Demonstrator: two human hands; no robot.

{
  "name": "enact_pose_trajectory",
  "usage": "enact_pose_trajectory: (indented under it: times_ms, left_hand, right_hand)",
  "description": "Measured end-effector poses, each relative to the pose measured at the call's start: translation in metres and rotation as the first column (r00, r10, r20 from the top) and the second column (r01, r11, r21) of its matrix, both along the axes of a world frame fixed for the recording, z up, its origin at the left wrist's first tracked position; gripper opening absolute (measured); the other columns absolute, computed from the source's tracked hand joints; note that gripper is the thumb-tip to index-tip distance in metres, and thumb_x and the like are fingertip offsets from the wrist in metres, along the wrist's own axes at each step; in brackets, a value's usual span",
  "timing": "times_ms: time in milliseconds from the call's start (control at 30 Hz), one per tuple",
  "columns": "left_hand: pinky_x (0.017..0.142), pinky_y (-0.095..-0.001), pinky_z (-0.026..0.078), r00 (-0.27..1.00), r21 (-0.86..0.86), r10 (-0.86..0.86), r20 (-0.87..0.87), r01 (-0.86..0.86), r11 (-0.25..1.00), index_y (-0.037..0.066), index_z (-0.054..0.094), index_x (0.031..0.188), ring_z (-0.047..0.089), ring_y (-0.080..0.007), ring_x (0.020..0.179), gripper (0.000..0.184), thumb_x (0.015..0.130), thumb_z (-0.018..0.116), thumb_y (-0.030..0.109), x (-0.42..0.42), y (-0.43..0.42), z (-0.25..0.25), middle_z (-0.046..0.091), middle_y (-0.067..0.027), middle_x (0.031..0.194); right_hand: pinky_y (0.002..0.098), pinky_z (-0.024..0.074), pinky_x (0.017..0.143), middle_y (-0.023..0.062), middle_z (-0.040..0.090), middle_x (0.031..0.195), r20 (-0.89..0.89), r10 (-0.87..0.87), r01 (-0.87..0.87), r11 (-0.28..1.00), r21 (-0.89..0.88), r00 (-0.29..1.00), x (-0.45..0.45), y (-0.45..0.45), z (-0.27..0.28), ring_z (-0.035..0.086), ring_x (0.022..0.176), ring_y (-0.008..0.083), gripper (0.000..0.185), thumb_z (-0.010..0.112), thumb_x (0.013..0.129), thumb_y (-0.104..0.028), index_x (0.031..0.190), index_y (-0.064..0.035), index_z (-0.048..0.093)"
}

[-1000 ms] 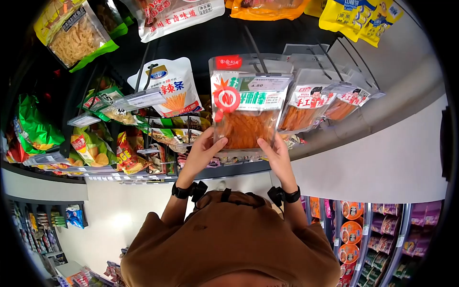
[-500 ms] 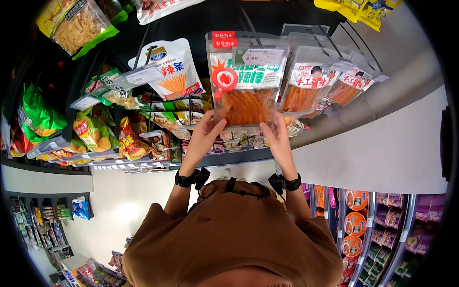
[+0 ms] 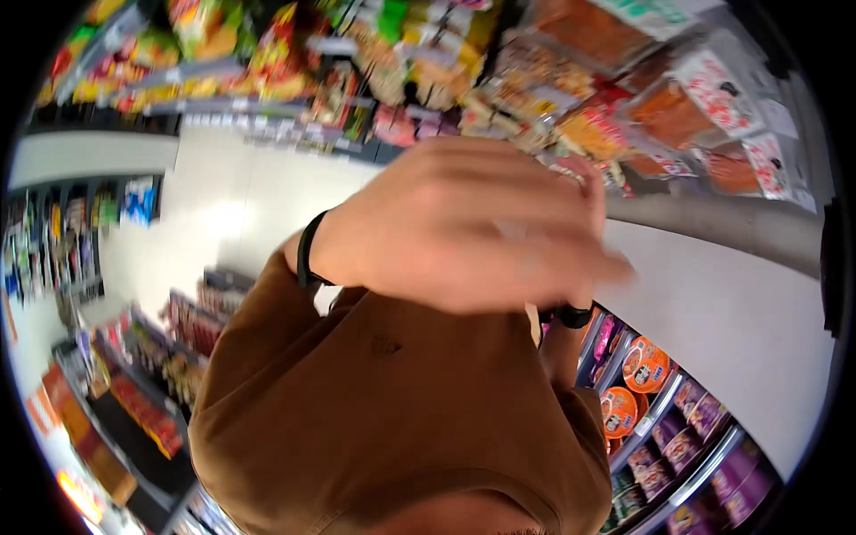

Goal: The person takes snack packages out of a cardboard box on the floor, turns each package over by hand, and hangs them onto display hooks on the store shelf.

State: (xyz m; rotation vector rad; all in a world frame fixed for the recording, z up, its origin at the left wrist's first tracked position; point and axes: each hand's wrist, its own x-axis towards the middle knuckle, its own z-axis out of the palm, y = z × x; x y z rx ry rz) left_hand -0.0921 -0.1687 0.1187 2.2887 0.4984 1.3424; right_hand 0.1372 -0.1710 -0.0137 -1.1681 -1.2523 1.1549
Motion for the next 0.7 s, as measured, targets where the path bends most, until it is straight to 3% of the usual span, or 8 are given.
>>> enact_pose_trajectory:
  times_ms: [67, 200, 400, 500, 567, 600, 700]
  left_hand:
    - [0.059, -0.0304, 0.050, 0.996, 0.235, -0.037, 0.080, 0.017, 0.972, 0.010, 0.068, 0.096, 0.058, -0.0180, 0.063, 0.023, 0.073, 0.070, 0.011, 0.017, -0.030, 0.015, 0.061, -0.0032, 0.078]
    - [0.052, -0.0305, 0.046, 0.984, 0.128, -0.060, 0.170, 0.038, 0.991, 0.012, 0.069, 0.093, 0.056, -0.0166, 0.061, 0.020, 0.073, 0.071, 0.013, 0.014, -0.086, 0.039, 0.058, -0.0028, 0.074]
    - [0.047, -0.0307, 0.043, 0.980, 0.096, 0.039, 0.196, -0.059, 0.994, 0.010, 0.070, 0.091, 0.057, -0.0172, 0.059, 0.018, 0.072, 0.071, 0.011, 0.024, -0.128, 0.047, 0.061, -0.0035, 0.075]
    - [0.044, -0.0308, 0.042, 0.979, 0.092, 0.041, 0.200, -0.061, 0.994, 0.009, 0.071, 0.089, 0.057, -0.0175, 0.058, 0.018, 0.072, 0.071, 0.010, 0.018, -0.139, 0.046, 0.062, -0.0039, 0.076]
    - [0.043, -0.0309, 0.041, 0.986, 0.082, 0.023, 0.165, -0.037, 0.996, 0.008, 0.071, 0.089, 0.057, -0.0176, 0.057, 0.017, 0.072, 0.072, 0.010, 0.017, -0.143, 0.040, 0.063, -0.0041, 0.077]
    - [0.042, -0.0309, 0.040, 0.988, 0.094, 0.009, 0.151, -0.024, 0.995, 0.008, 0.071, 0.088, 0.057, -0.0177, 0.057, 0.017, 0.072, 0.072, 0.009, 0.017, -0.147, 0.039, 0.064, -0.0042, 0.077]
    - [0.042, -0.0314, 0.040, 0.999, 0.081, -0.030, 0.012, 0.029, 0.996, 0.009, 0.072, 0.089, 0.057, -0.0184, 0.056, 0.017, 0.072, 0.072, 0.010, -0.002, -0.159, 0.006, 0.064, -0.0040, 0.076]
  right_hand:
    - [0.0266, 0.0462, 0.079, 0.0076, 0.057, 0.117, -0.065, 0.048, -0.053, 0.996, -0.077, 0.997, 0.007, -0.009, -0.027, 0.059, 0.100, 0.0164, 0.032, 0.053, 0.094, -0.007, 0.125, -0.0028, 0.047]
    - [0.0267, 0.0452, 0.080, 0.0076, 0.058, 0.116, -0.048, 0.204, -0.206, 0.978, -0.038, 0.978, 0.002, -0.043, -0.032, 0.059, 0.099, 0.0160, 0.031, 0.053, 0.094, -0.008, 0.124, -0.0029, 0.049]
    - [0.0277, 0.0454, 0.081, 0.0078, 0.059, 0.114, 0.048, 0.265, -0.249, 0.944, -0.218, 0.963, -0.012, -0.091, -0.024, 0.061, 0.097, 0.0173, 0.031, 0.055, 0.094, -0.012, 0.123, -0.0041, 0.049]
    - [0.0280, 0.0459, 0.080, 0.0075, 0.060, 0.112, 0.069, 0.258, -0.244, 0.955, -0.169, 0.964, -0.013, -0.107, -0.021, 0.061, 0.096, 0.0167, 0.030, 0.055, 0.094, -0.013, 0.122, -0.0046, 0.050]
    - [0.0279, 0.0458, 0.079, 0.0067, 0.060, 0.111, -0.056, 0.206, -0.211, 0.972, -0.106, 0.977, -0.022, -0.112, -0.034, 0.062, 0.094, 0.0157, 0.029, 0.053, 0.094, -0.011, 0.122, -0.0049, 0.050]
    - [0.0277, 0.0458, 0.079, 0.0068, 0.060, 0.109, 0.048, 0.192, -0.183, 0.971, -0.151, 0.980, -0.011, -0.119, -0.030, 0.062, 0.092, 0.0153, 0.028, 0.053, 0.094, -0.009, 0.122, -0.0043, 0.050]
    - [0.0272, 0.0458, 0.077, 0.0073, 0.061, 0.106, 0.043, 0.167, -0.161, 0.981, -0.105, 0.985, -0.004, -0.138, -0.037, 0.062, 0.090, 0.0149, 0.028, 0.051, 0.094, -0.009, 0.121, -0.0034, 0.050]
